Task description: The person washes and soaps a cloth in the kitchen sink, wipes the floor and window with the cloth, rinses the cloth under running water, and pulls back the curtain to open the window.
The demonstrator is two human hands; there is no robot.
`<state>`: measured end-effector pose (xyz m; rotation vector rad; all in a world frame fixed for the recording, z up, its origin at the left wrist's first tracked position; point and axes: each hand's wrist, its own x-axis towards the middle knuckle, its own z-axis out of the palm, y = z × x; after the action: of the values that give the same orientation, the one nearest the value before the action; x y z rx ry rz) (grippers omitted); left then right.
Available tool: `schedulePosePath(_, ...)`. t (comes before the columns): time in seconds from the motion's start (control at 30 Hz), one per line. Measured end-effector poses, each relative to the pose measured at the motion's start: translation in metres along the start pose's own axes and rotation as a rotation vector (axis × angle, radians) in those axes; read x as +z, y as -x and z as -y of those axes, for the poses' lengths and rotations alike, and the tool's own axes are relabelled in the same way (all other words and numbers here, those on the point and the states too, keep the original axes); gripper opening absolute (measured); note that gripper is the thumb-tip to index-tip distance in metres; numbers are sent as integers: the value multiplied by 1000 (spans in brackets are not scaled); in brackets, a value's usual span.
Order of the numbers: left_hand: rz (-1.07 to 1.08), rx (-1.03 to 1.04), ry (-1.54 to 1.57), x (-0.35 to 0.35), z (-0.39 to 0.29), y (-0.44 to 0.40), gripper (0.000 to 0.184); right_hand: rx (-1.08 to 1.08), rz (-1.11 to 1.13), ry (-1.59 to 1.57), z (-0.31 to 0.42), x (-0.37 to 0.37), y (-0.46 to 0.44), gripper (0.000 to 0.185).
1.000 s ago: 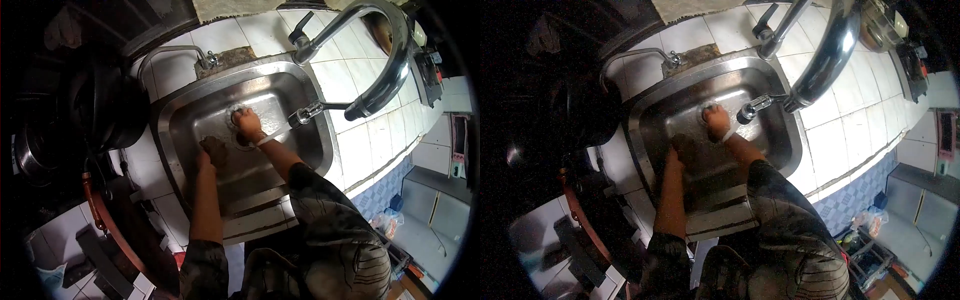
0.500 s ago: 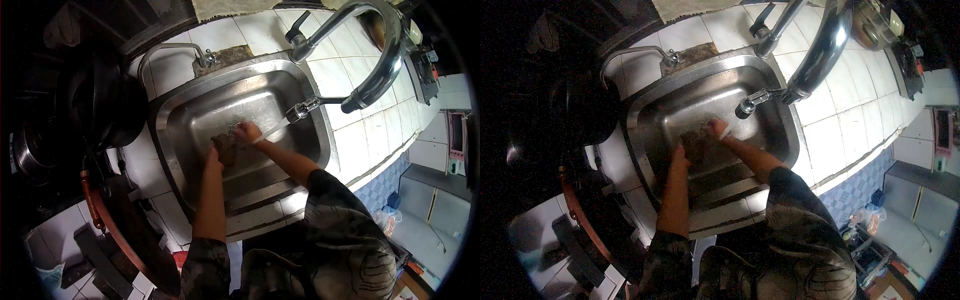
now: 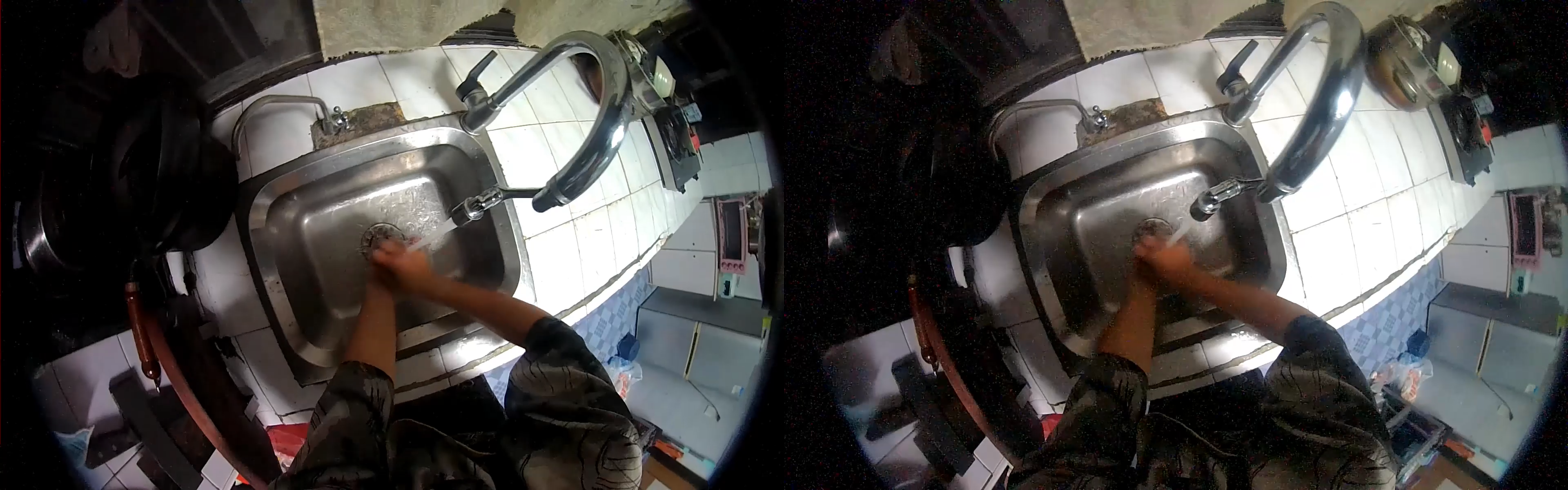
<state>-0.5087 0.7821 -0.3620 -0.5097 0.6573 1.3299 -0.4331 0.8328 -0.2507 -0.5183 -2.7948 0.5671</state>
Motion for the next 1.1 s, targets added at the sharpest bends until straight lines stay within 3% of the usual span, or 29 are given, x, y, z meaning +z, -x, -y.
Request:
schedulePosePath(0.1,40,40,-115,-3,-6,6,36,-42,60,-241,19,1,-6,21)
schedulePosePath(0.23,21,287,-525,30,-17,12,36,19,235,-165,-5,21,-19,21)
schedulePosePath(0.3,1,440,-740,36,-21,12,36,388,1,-238,-36,33,-33,21)
schedulePosePath(0.33,-1,439,-746,30,-26,10,36,443,-32,-171,-41,30,-36,22)
schedulePosePath(0.4,-326,92,-146,15,-38,3,36,440,-34,31,-80,62,-26,23)
schedulePosePath(0.43,-295,155,-142,32,-43,16,36,733,-111,-134,-77,47,-28,20)
schedulePosePath(0.47,-302,161,-140,45,-52,25,36,632,-101,26,-90,38,-24,19)
schedulePosePath(0.5,-415,230,-391,55,-59,31,36,786,-383,-83,-96,45,-18,20)
schedulePosePath(0.53,-521,292,-646,57,-63,30,37,870,-352,-28,-100,35,-17,21)
schedulePosePath(0.57,-428,360,-688,58,-68,30,46,858,-417,88,-111,40,-14,21)
schedulePosePath(0.63,-465,469,-652,72,-66,34,45,847,-476,206,-113,36,-15,22)
schedulePosePath(0.7,-468,702,-582,73,-68,31,54,1047,-622,-37,-101,24,-23,26)
schedulePosePath(0.73,-473,702,-587,71,-71,34,54,1050,-620,-43,-114,53,-18,26)
schedulePosePath(0.8,-505,814,-801,67,-82,46,55,722,-576,-670,-150,140,0,39)
schedulePosePath(0.83,-527,780,-741,47,-88,40,53,1044,-96,-354,-96,83,-22,57)
schedulePosePath(0.9,-574,811,-680,-4,-98,33,49,931,-188,2,-66,100,-47,63)
schedulePosePath(0.93,-615,847,-605,-20,-102,35,46,956,-194,-121,-48,96,-61,65)
schedulePosePath(0.97,-613,846,-615,-24,-108,39,46,876,-129,58,-40,121,-75,59)
schedulePosePath(1.03,-603,880,-274,-34,-114,48,40,639,192,77,-6,118,-85,54)
schedulePosePath(1.07,-605,872,-282,-47,-115,52,40,495,195,139,9,130,-81,53)
schedulePosePath(1.1,-665,914,-557,-57,-116,54,33,345,193,205,21,140,-78,52)
